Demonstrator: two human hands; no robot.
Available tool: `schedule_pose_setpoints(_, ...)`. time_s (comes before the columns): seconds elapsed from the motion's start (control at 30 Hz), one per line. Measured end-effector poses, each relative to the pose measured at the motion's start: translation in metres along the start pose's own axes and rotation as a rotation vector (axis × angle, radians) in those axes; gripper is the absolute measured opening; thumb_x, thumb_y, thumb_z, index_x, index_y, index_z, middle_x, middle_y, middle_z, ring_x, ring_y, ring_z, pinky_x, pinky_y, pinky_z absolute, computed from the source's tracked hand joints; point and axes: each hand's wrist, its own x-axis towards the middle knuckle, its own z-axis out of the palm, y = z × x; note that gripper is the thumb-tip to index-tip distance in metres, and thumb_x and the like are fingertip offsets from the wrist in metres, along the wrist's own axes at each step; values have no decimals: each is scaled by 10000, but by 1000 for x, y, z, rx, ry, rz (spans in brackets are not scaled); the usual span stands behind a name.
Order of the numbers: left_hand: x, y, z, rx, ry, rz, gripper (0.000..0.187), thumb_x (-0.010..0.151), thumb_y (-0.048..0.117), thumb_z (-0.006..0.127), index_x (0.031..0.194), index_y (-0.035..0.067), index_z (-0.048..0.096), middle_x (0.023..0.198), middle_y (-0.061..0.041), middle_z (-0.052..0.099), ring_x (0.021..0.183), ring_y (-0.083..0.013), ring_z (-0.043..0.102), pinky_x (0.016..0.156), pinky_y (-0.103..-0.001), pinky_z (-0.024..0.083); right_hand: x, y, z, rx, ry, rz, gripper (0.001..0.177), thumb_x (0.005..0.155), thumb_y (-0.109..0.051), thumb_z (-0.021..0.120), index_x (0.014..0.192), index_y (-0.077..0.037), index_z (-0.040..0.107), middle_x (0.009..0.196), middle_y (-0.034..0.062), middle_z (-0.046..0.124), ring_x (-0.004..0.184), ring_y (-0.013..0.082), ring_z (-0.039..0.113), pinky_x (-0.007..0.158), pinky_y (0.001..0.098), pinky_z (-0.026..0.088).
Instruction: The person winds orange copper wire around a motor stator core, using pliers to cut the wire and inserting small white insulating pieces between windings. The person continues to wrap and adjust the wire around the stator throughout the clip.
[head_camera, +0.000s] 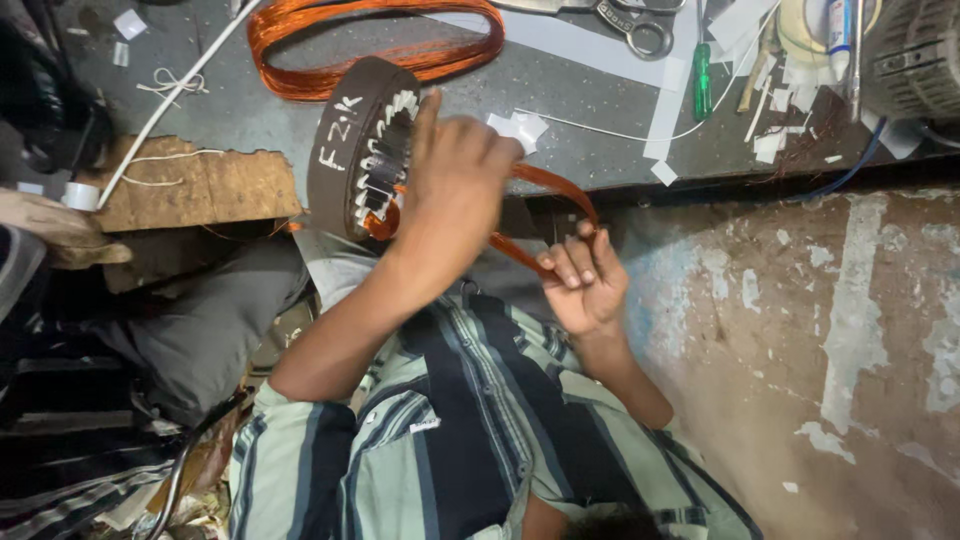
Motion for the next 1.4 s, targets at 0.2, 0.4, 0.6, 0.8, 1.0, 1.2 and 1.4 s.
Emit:
schedule_pose_setpoints(0.2, 6, 35, 16, -200, -13, 159, 185, 874, 146, 633, 1044, 103, 696, 968, -62, 633, 1033, -263, 621, 1170, -639, 259, 3, 3, 30, -168, -92, -44, 449, 1017, -518, 621, 1254, -139, 570, 1102, 8, 656, 1053, 174, 608, 1070, 412, 448)
schedule_pose_setpoints(0.4, -8, 27, 29, -328, 202, 225, 230, 922, 152, 649, 1136, 79, 694, 1044, -44, 628, 1030, -229, 619, 1218, -575, 324, 14, 35, 58, -503, -200, 73, 941, 771, -713, 649, 1510, -199, 372, 1546, 24, 407, 1413, 235, 464, 1193, 496, 375)
schedule_pose_setpoints(0.6, -57, 27, 33, -614, 482, 120, 235, 841, 100, 791, 1070, 86, 745, 1039, -75, 657, 1064, -263, 664, 1199, -585, 408, 60, 39, 71, -642, -164, -123, 796, 1069, -713, 472, 1446, -13, 494, 1408, 175, 600, 1208, 243, 573, 1117, 422, 444)
schedule_pose_setpoints(0.8, -110, 14, 40, -823, 609, -57, 188, 880, -13, 789, 1021, 1, 665, 990, -133, 711, 1080, -317, 720, 1096, -514, 544, 92, 4, 137, -1217, -589, -361, 355, 1025, -377, 683, 1197, -68, 717, 971, 78, 712, 816, 169, 688, 692, 268, 562)
schedule_pose_setpoints(1.0, -117, 7, 17, -883, 642, -284, 53, 989, -50, 662, 1036, -32, 644, 1007, -170, 747, 1013, -310, 777, 891, -389, 655, 110, 2, 179, -1871, -839, -130, 392, 872, -230, 809, 1210, -36, 758, 865, 95, 686, 729, 176, 666, 630, 321, 475)
schedule_pose_setpoints(1.2, -109, -5, -21, -823, 487, -182, 82, 999, -21, 661, 1080, -20, 646, 1068, -181, 745, 1061, -340, 763, 916, -407, 646, 109, 8, 169, -1974, -793, -309, 293, 854, -220, 842, 1079, -40, 790, 836, 84, 695, 713, 190, 667, 627, 330, 490)
schedule_pose_setpoints(1.4, -100, -58, -112, -683, 454, -41, 287, 919, 158, 796, 1108, -20, 675, 1013, -171, 742, 908, -265, 767, 774, -345, 648, 107, 13, 137, -1783, -592, -384, 155, 906, -141, 818, 962, -15, 747, 903, 86, 738, 794, 167, 708, 686, 290, 541)
